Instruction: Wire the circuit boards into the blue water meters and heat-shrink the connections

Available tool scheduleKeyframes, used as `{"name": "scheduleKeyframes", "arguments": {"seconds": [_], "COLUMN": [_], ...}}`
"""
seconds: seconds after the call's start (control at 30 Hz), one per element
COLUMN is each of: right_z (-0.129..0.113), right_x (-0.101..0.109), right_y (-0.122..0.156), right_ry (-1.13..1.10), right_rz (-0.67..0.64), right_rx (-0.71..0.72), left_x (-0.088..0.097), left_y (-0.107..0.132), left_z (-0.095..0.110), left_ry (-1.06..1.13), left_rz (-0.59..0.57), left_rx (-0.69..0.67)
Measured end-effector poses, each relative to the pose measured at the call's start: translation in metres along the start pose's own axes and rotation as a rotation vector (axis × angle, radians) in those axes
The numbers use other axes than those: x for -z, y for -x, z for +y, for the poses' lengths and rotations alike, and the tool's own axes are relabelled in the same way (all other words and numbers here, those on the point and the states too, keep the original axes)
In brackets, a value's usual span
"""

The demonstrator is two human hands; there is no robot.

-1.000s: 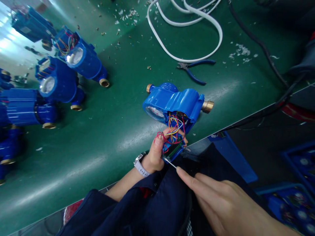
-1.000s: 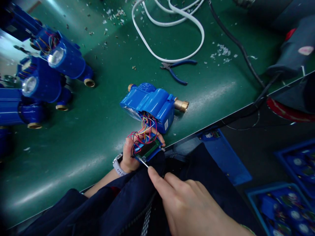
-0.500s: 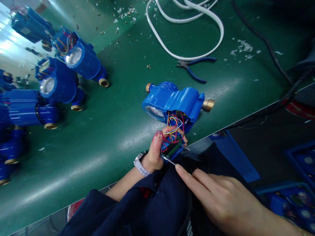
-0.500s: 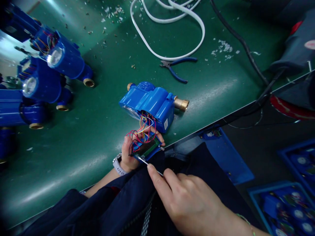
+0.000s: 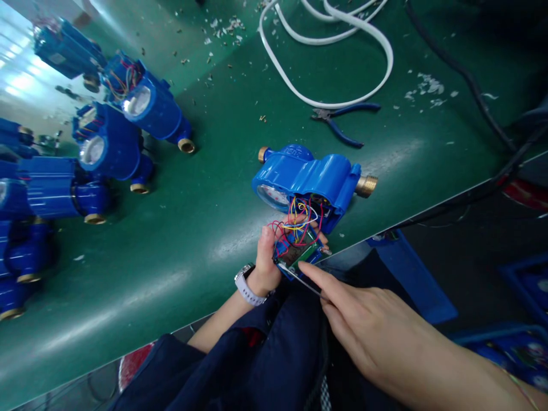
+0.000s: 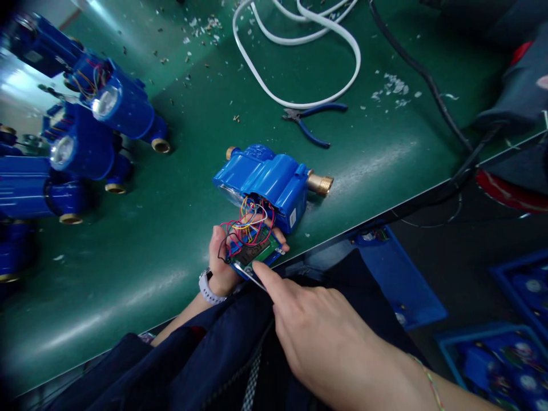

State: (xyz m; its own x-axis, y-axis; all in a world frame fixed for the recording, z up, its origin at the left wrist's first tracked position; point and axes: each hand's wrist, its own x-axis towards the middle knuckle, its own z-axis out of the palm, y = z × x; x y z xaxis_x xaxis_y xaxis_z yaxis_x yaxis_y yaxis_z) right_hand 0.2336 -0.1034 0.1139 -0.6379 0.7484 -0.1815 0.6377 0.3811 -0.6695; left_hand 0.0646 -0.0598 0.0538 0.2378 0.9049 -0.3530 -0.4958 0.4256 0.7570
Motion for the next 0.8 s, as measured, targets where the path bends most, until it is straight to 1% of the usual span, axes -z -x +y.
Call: {"name": "scheduleKeyframes", "arguments": {"seconds": [0.1,0.3,0.4,0.63,0.7,0.8], "right_z": [0.002,0.001,0.000,-0.004,-0.003,-0.001], "right_x": [-0.002,-0.001,-0.001,-0.007,-0.006,-0.001], "right_y": [-0.007,-0.017,-0.017,-0.015,-0.015,-0.014], "right_ry": [0.065,0.146,0.129,-0.097,-0.175,-0.299], "right_rz": [-0.021,-0.073,-0.077,-0.059,-0.017,0.086], "right_rx": [0.012,0.067,0.050,-0.046,-0.065,-0.153], "left_x": [-0.001,-0.001,0.000,0.003,0.003,0.003], "left_y": [-0.001,-0.003,-0.002,-0.001,-0.001,-0.002], "left_z": [0.000,0.002,0.001,-0.002,-0.001,-0.001], "left_ry": [0.021,-0.042,-0.065,-0.033,-0.028,-0.034], "left_rz": [-0.045,0.005,0.012,-0.068,-0.070,-0.027], "left_rx": [-0.023,-0.040,-0.038,-0.017,-0.027,-0.062]}}
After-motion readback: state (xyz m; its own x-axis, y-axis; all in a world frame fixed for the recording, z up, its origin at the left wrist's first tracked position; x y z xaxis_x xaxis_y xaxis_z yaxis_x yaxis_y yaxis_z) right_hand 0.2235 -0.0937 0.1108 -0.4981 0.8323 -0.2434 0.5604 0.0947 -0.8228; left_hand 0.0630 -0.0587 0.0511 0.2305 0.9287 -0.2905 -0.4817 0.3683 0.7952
